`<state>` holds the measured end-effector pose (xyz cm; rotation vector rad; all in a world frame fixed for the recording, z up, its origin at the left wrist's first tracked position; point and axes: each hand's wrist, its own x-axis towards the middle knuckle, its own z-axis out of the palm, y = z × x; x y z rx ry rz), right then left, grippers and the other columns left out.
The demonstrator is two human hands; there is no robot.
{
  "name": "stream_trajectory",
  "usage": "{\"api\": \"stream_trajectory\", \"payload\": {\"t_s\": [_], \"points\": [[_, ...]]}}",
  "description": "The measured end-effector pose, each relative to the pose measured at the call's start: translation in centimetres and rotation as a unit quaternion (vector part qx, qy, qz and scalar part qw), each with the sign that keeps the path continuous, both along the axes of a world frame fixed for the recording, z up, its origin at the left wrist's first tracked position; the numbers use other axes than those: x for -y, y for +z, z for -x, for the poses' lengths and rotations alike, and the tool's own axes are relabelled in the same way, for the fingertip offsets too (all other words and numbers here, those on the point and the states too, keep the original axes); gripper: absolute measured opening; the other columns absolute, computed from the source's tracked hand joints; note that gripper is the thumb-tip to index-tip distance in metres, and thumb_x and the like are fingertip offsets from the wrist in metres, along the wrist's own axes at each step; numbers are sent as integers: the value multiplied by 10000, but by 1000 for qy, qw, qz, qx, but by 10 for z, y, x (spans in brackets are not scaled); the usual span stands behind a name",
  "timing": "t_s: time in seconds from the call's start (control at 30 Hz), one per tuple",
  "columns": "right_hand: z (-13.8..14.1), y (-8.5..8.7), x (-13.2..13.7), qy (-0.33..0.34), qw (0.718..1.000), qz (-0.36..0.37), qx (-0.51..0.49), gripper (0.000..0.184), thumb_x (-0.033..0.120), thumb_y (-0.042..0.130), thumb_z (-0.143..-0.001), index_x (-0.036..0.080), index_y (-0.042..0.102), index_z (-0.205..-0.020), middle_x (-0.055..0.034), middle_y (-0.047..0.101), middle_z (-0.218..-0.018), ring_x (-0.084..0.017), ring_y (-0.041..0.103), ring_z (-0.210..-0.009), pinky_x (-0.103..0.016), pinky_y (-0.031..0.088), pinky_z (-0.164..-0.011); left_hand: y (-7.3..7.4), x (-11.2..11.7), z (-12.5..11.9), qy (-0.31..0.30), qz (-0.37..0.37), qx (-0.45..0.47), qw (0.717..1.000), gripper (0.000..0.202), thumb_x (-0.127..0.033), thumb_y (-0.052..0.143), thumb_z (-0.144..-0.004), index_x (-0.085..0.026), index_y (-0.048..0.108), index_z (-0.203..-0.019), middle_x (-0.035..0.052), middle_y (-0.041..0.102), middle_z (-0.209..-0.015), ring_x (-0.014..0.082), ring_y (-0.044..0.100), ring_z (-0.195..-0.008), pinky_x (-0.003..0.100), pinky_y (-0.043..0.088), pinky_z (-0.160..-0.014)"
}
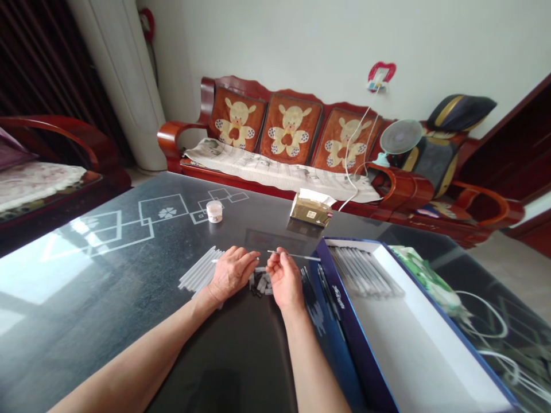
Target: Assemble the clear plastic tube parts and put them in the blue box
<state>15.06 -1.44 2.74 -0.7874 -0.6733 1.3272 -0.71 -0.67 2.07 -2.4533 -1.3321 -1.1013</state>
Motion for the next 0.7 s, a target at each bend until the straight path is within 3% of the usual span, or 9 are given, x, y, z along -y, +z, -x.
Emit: {"api": "stream_trajectory", "payload": {"t_s": [0.1,0.33,0.7], "points": [[3,-4,-1,-25,999,-11,36,264,456,672,-766,199,660,-824,26,603,-654,-100,569,-586,-230,481,-542,1,0,0,-2,2,3,1000,270,-322,407,-971,-203,644,-1025,45,589,-765,180,509,-730,314,423,-703],[7,-16,0,-76,987,-16,142,272,422,700,-756,195,649,-897,7,668,-737,-119,614,-638,-251,503,-617,3,2,0,-13,6,4,1000,268,-312,406,-971,-195,644,-1010,50,598,-764,175,520,-723,317,433,-700],[10,-14,6,-40,974,-51,218,208,391,678,-777,207,654,-870,1,671,-807,-134,621,-698,-281,525,-685,0,0,2,-17,6,-2,1000,279,-316,420,-964,-197,635,-1097,49,609,-780,181,508,-718,314,424,-703]]}}
